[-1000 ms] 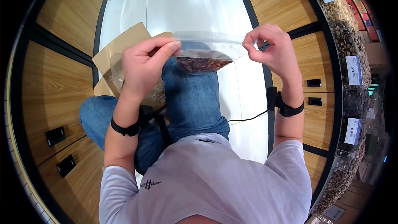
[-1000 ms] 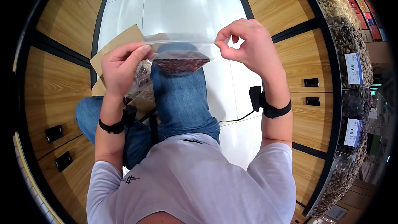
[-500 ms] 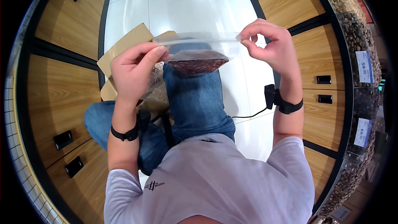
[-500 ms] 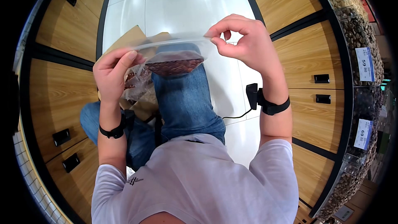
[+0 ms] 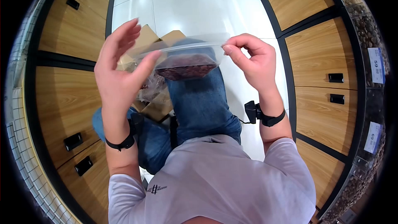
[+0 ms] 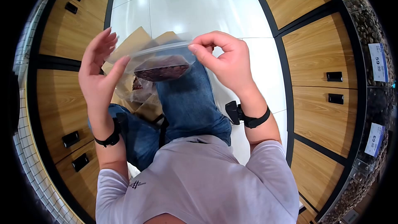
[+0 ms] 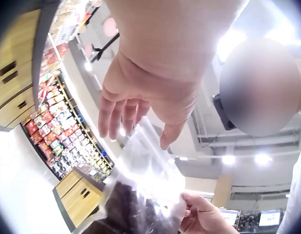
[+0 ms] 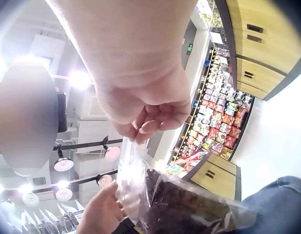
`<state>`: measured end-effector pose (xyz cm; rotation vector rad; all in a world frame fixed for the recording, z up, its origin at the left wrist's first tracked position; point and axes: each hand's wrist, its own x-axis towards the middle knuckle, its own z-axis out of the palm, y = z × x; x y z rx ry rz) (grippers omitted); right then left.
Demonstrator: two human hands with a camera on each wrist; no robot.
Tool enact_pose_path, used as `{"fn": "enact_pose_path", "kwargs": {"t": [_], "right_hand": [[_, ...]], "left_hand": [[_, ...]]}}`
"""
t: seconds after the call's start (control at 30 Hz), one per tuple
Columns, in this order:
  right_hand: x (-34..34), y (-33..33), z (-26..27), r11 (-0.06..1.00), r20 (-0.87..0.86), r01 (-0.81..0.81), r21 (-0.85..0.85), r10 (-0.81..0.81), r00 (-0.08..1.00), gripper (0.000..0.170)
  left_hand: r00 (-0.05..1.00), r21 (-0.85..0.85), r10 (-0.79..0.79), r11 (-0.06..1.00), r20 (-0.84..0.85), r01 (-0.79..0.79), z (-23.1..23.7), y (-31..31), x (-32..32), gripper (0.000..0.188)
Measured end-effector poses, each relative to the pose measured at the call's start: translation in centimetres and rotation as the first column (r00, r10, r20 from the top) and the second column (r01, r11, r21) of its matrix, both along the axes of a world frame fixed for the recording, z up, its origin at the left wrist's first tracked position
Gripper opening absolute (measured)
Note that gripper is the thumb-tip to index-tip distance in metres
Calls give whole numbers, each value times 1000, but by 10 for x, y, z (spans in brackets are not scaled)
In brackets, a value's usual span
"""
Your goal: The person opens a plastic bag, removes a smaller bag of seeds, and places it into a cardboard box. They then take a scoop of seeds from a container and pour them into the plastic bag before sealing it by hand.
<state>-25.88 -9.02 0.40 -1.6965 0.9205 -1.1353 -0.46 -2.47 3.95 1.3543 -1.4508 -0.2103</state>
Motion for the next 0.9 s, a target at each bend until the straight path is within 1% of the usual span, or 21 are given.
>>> {"fn": "enact_pose_path", "kwargs": {"t": [0.03, 0.07, 0.1, 0.13, 0.17, 0.2, 0.23, 0.3, 0.37, 0.4, 0.47, 0.5, 0.57, 0.67, 0.77, 0.83, 0.9], "right_hand": [[4, 2, 0, 999, -9, 13, -31, -13, 1000, 9], [8, 3, 0, 998, -2, 18, -63, -18, 1000, 9], [10, 4, 0, 998, 3, 10, -62, -10, 1000, 9], [13, 5, 1, 993, -24, 10, -115, -13, 1000, 7], [15, 6, 1, 986, -51, 9, -169, -18, 999, 6], [17, 7, 0, 980, -84, 18, -200, -36, 996, 6], [19, 7, 0, 979, -79, 16, -201, -32, 996, 6], [22, 8, -2, 968, -12, 35, -249, -39, 999, 7], [22, 8, -5, 966, 9, 45, -255, -44, 999, 7], [21, 8, -7, 964, 16, 55, -259, -52, 999, 7], [19, 7, -10, 963, 28, 70, -260, -65, 998, 8], [19, 6, -11, 958, 37, 77, -275, -70, 997, 8], [19, 7, -13, 955, 52, 84, -285, -72, 996, 8], [19, 5, -12, 951, 84, 85, -298, -63, 994, 8], [18, 5, -14, 957, 112, 94, -275, -66, 992, 9], [18, 5, -16, 973, 153, 99, -208, -68, 986, 9], [17, 6, -17, 974, 152, 101, -202, -71, 986, 9]], "left_hand": [[1000, 4, 6, 1000, 7, -6, 11, 2, -3, 42], [983, 23, -52, 999, 176, 48, 22, 4, -10, 37], [935, 51, -110, 994, 338, 98, 30, 5, -18, 32], [935, 55, -110, 994, 336, 97, 36, 3, -30, 24], [934, 57, -105, 994, 341, 91, 41, 1, -38, 24], [933, 164, -151, 981, 327, 101, 45, -2, -43, 23], [932, 269, -195, 957, 307, 111, 47, -6, -47, 23], [933, 283, -212, 950, 290, 128, 46, -15, -50, 22], [949, 397, -255, 903, 184, 165, 45, -21, -52, 20], [947, 401, -259, 901, 189, 166, 45, -21, -54, 20], [958, 533, -262, 830, 113, 164, 47, -22, -58, 18], [957, 536, -265, 828, 115, 164, 46, -23, -59, 18], [967, 537, -245, 825, 63, 174, 44, -24, -59, 16], [962, 550, -265, 813, 58, 191, 45, -25, -61, 14], [951, 513, -292, 835, 101, 202, 46, -27, -65, 11], [948, 498, -302, 840, 105, 213, 42, -28, -66, 11], [944, 485, -312, 845, 110, 223, 40, -29, -67, 10]]}}
